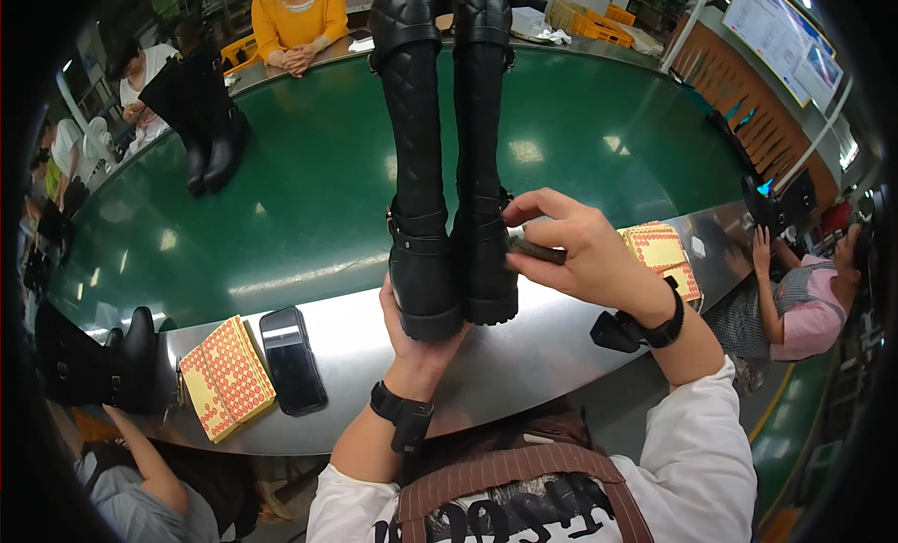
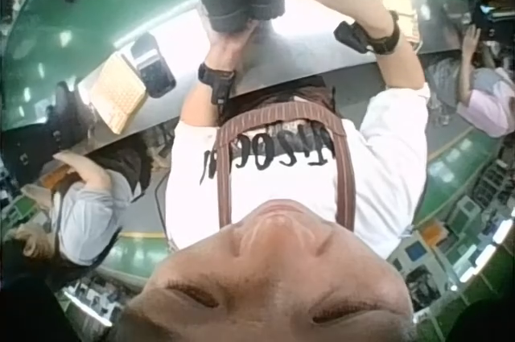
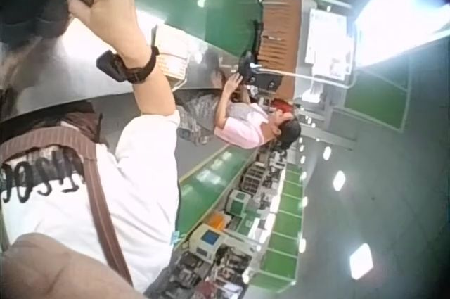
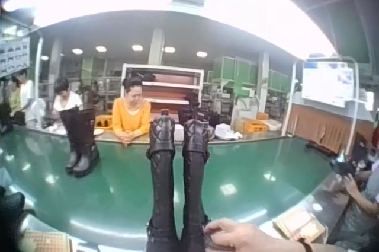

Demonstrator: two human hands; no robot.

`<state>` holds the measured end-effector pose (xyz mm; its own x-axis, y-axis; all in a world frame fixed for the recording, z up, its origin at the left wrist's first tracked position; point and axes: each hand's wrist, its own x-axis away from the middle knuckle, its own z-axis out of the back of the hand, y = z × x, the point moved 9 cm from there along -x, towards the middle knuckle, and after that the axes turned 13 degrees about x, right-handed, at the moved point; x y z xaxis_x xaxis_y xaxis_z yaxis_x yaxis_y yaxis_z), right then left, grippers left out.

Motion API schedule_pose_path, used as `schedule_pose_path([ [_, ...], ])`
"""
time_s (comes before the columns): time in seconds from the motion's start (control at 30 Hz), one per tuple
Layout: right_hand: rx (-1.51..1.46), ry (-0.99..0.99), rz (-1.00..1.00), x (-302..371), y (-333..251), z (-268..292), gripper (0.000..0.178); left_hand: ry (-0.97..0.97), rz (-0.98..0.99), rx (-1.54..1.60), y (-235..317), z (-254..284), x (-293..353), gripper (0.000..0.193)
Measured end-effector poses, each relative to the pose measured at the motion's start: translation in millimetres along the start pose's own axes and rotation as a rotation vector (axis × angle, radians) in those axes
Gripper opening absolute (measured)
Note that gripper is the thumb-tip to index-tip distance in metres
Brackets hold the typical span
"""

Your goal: Inspecting black leather boots for quality control at an assembly line station.

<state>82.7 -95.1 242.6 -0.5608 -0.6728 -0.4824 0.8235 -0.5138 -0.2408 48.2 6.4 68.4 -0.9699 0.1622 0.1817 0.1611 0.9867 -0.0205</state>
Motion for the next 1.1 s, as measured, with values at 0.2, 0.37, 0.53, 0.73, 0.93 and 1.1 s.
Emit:
schedule_pose_path([
  [0.2,0.046,0.096,-0.092,-2.5,6.2,3.5,0.022,-0.015,0.023,0.012,-0.2,-0.3,0.9,0.063],
  [0.37,0.044,-0.076,-0.024,-2.7,-1.5,-3.8,0.020,-0.077,0.019,0.011,4.0,-2.3,0.7,0.063],
  [0.53,-0.035,-0.090,0.021,-2.7,-5.5,3.5,0.018,-0.015,-0.015,0.006,4.5,1.6,1.3,0.062],
  [0.73,0.111,0.083,-0.047,-13.4,-8.7,0.2,0.021,-0.048,-0.018,0.005,7.5,-7.2,3.0,0.061],
  [0.93,-0.068,-0.025,0.040,-12.1,-7.5,4.4,0.019,0.005,-0.025,0.032,7.4,0.8,3.9,0.062],
  [1.1,0.089,0.054,0.045,-7.9,-13.2,-3.9,0.020,0.035,-0.038,0.003,12.3,2.2,5.3,0.062],
])
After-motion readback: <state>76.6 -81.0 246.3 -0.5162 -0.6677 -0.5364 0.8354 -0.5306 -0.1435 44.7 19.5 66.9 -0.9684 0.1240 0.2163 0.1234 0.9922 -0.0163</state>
